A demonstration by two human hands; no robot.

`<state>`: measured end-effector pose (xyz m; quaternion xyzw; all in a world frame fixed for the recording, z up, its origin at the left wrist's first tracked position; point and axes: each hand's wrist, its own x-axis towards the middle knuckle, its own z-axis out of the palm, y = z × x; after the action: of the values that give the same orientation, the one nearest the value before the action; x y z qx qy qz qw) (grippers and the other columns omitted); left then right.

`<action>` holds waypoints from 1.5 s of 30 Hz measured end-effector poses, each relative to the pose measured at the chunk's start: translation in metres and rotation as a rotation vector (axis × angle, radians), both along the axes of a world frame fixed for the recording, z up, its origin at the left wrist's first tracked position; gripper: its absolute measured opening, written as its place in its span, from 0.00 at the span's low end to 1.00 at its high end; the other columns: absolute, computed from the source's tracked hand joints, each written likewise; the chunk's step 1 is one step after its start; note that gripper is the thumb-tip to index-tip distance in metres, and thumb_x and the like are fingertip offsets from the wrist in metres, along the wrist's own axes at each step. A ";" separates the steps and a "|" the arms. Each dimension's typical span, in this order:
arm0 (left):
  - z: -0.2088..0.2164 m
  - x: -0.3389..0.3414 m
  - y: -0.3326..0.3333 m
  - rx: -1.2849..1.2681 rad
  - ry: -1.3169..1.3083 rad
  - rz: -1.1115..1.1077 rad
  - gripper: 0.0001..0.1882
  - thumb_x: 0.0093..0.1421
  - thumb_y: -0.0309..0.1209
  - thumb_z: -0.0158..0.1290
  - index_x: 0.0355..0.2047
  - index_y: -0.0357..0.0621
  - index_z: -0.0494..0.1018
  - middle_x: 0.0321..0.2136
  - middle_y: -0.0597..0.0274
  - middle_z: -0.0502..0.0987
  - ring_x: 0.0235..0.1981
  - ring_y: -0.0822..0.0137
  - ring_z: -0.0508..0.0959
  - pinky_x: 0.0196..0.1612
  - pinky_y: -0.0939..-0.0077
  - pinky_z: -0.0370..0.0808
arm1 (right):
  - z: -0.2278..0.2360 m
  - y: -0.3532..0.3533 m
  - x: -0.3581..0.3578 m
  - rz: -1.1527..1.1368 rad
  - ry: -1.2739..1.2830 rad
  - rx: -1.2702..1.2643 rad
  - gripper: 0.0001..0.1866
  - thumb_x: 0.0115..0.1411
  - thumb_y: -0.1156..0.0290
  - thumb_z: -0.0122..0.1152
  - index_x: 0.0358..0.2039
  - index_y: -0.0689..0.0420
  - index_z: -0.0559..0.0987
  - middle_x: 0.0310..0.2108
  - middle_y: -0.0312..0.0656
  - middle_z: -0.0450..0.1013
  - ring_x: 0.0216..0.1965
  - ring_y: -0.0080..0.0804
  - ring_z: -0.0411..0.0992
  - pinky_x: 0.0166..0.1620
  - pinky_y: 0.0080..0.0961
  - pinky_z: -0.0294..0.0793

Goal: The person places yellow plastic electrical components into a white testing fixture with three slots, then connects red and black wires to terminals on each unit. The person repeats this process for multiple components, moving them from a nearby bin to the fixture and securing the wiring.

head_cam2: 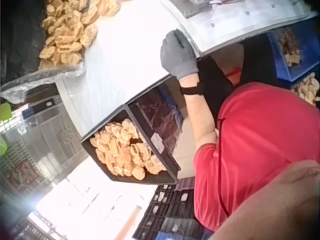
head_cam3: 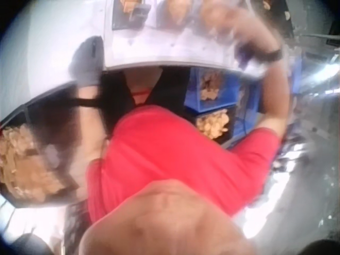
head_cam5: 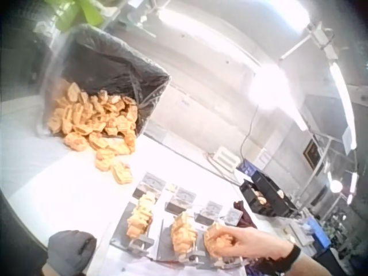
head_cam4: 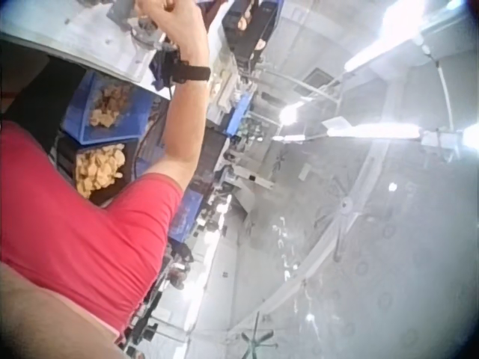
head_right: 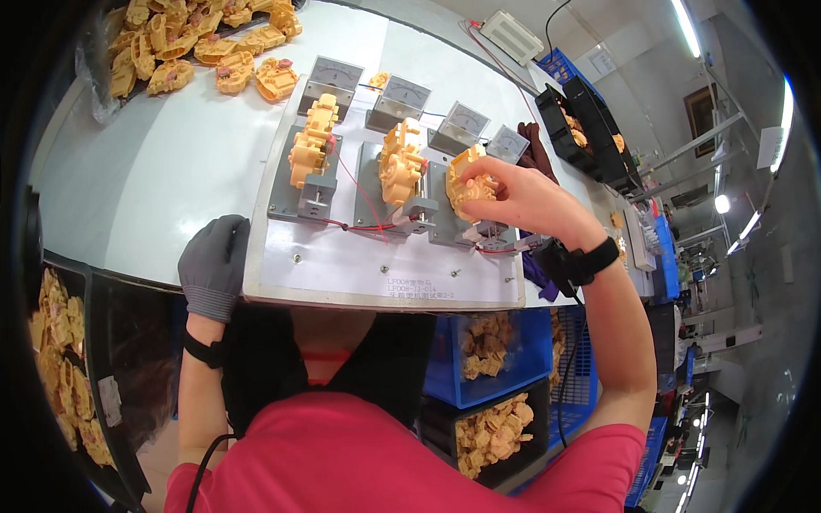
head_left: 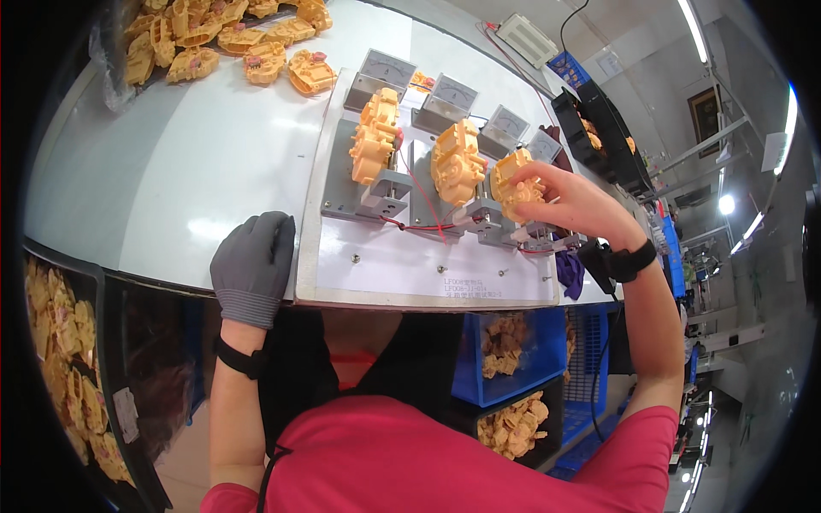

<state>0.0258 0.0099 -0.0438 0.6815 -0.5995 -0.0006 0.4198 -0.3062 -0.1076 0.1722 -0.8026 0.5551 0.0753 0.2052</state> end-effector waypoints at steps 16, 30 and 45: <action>0.005 -0.002 0.003 0.105 -0.025 0.016 0.06 0.61 0.32 0.55 0.37 0.48 0.77 0.31 0.59 0.79 0.33 0.54 0.79 0.36 0.64 0.75 | -0.093 0.154 -0.061 -0.506 -0.600 -0.597 0.02 0.64 0.78 0.58 0.36 0.63 0.78 0.34 0.36 0.74 0.37 0.23 0.70 0.44 0.19 0.69; -0.008 0.001 0.002 0.137 -0.064 0.046 0.07 0.60 0.32 0.55 0.38 0.47 0.77 0.32 0.59 0.79 0.34 0.54 0.79 0.36 0.63 0.74 | -0.149 0.118 -0.034 -0.257 -0.545 -0.729 0.09 0.56 0.78 0.66 0.39 0.57 0.82 0.38 0.41 0.73 0.43 0.39 0.70 0.46 0.31 0.69; -0.003 -0.005 0.002 0.066 -0.138 0.041 0.09 0.57 0.32 0.57 0.38 0.46 0.77 0.30 0.58 0.79 0.32 0.55 0.79 0.35 0.65 0.74 | -0.142 0.115 -0.037 -0.177 -0.526 -0.692 0.09 0.52 0.78 0.66 0.35 0.56 0.81 0.36 0.40 0.72 0.41 0.40 0.69 0.46 0.34 0.66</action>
<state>0.0211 0.0122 -0.0471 0.7054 -0.6126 0.0354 0.3548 -0.3433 0.0070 0.0307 -0.7654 0.5429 -0.3396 0.0645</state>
